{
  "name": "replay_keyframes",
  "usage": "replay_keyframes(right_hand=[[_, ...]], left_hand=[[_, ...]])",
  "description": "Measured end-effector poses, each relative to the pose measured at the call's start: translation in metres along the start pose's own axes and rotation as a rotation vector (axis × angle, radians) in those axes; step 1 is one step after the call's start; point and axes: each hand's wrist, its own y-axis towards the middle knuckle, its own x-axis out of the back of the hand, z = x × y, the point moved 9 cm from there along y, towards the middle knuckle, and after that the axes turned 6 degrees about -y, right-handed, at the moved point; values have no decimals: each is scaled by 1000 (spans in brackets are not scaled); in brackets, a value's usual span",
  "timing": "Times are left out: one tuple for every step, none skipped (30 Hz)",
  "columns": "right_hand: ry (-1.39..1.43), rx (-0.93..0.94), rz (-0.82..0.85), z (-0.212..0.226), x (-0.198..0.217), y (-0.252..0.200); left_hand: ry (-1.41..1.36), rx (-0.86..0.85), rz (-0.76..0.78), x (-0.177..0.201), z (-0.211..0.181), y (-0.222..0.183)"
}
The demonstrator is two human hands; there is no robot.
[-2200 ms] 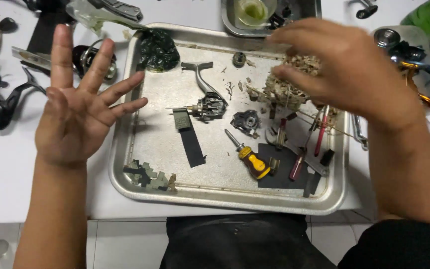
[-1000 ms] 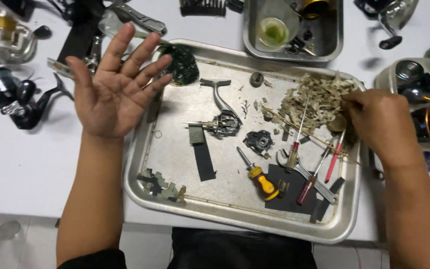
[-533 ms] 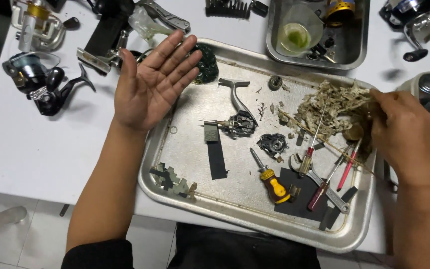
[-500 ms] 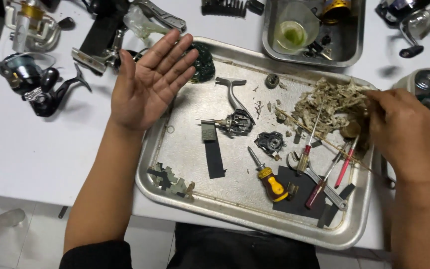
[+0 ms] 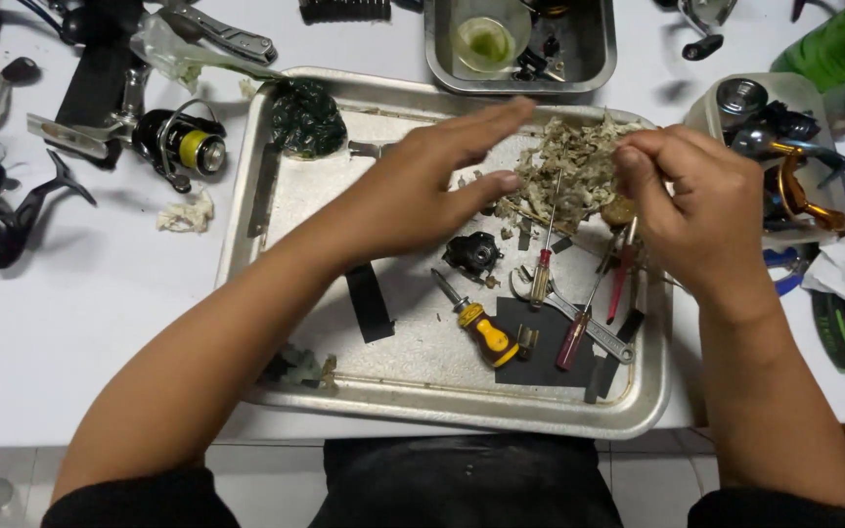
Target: Disassembling and cleaning a fishing reel on a metal tray at a workstation.
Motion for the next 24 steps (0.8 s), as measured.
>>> replay_keyframes(right_hand=[[46,19,-64,7,6,2],[92,38,-128,13,12,4],[88,38,-132,20,15,6],[204,-1,-178,22,22,7],[323,-45,-221,23,28,7],[321,-48,-224,19,26,4],[345,-70,-251,14,26,2],[368,-91,-279,8,26,-1],[371,-92,-279,9,24,-1],[279,-88,-241,12,19,-1],[188,-84,-204,14,14,0],[190,-84,-206,16,8,2],[156,29,-213,28,4,4],[121,141,-220,41,-1,6],[125,141,-219,42,-4,6],[28,174,-219,47,-7,7],[-70,205,-219,52,-10,6],[-68,203,-219,51,-9,6],[-60,208,-244,51,-6,4],[-53,213,-270,51,-2,3],[-49,213,-268,52,-2,2],[21,197,-297,52,2,1],[93,185,-328,51,6,1],[99,188,-328,52,6,1]], left_hand=[[-22,-32,30,-15,-1,11],[-45,-65,61,-29,-2,22],[-42,-70,62,-35,-1,27],[-67,-49,54,-41,2,33],[-94,-26,50,-47,6,39],[-94,-28,54,-48,1,40],[-232,56,26,-47,5,41],[-368,141,-2,-46,9,41],[-367,144,-2,-45,9,41],[-425,166,-104,-37,12,40],[-480,186,-207,-28,15,39],[-477,186,-207,-29,17,41],[-557,220,-297,-24,24,39],[-637,253,-388,-19,31,36],[-636,256,-389,-25,36,38],[-829,259,-331,-38,40,42],[-1021,261,-268,-53,43,47],[-1021,264,-267,-51,36,42],[-937,249,-217,-53,25,39],[-853,235,-168,-54,15,35],[-854,239,-170,-61,24,35],[-917,159,-179,-65,27,36],[-976,78,-191,-68,31,36],[-973,81,-197,-67,29,33]])
